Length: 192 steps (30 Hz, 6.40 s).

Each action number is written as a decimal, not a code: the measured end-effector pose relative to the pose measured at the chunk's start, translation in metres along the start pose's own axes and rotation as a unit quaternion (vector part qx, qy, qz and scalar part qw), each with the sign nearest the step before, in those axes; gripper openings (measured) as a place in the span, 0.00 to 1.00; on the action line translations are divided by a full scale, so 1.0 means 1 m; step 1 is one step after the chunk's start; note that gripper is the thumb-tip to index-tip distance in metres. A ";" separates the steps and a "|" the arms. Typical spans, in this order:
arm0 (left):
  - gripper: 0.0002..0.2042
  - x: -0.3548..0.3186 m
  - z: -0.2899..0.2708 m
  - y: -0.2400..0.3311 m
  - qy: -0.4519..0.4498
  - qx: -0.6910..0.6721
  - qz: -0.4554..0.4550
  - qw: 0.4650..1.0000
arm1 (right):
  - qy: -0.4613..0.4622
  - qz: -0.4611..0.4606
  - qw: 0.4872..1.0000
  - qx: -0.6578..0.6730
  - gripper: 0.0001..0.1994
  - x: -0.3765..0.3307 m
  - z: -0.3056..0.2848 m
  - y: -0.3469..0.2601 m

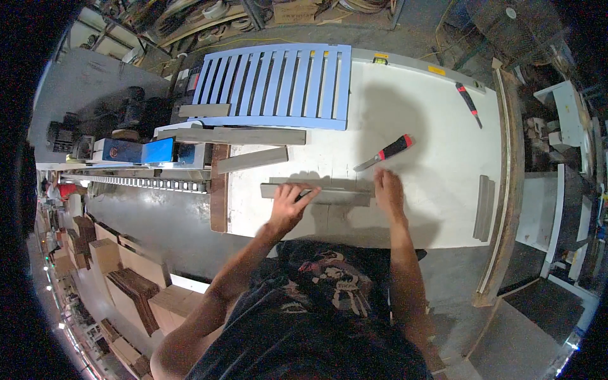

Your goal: Processing and stacking wood panels using industrial machinery in a furniture factory.

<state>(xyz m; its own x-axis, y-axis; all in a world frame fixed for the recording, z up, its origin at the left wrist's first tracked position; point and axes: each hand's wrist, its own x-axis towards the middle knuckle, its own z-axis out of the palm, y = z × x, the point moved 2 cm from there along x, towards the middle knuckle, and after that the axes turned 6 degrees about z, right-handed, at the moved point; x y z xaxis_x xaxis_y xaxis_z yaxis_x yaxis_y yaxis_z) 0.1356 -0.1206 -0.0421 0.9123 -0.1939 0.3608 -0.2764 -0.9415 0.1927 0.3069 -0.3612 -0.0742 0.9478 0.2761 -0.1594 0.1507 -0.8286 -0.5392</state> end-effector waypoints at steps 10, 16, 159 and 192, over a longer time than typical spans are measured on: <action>0.25 -0.006 -0.003 -0.021 -0.051 -0.091 -0.050 0.993 | -0.216 0.016 0.948 0.232 0.11 -0.013 0.028 -0.024; 0.27 0.026 -0.038 -0.113 0.005 0.032 -0.104 0.994 | -0.169 -0.004 0.972 0.166 0.11 -0.006 0.049 -0.054; 0.29 0.025 -0.075 -0.070 -0.057 -0.890 -0.287 0.349 | -0.200 -0.046 0.897 0.391 0.20 -0.062 -0.023 -0.183; 0.25 0.029 -0.018 0.012 -0.163 -0.125 -0.009 0.979 | -0.346 0.357 0.677 0.543 0.12 -0.117 0.048 -0.078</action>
<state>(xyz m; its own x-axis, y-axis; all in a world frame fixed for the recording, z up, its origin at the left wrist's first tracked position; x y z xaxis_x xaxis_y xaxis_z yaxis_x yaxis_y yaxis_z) 0.1539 -0.1325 -0.0131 0.9541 -0.2945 0.0537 -0.2884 -0.8563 0.4284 0.1705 -0.3060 -0.0531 0.2554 0.4667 -0.8467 -0.9276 -0.1286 -0.3507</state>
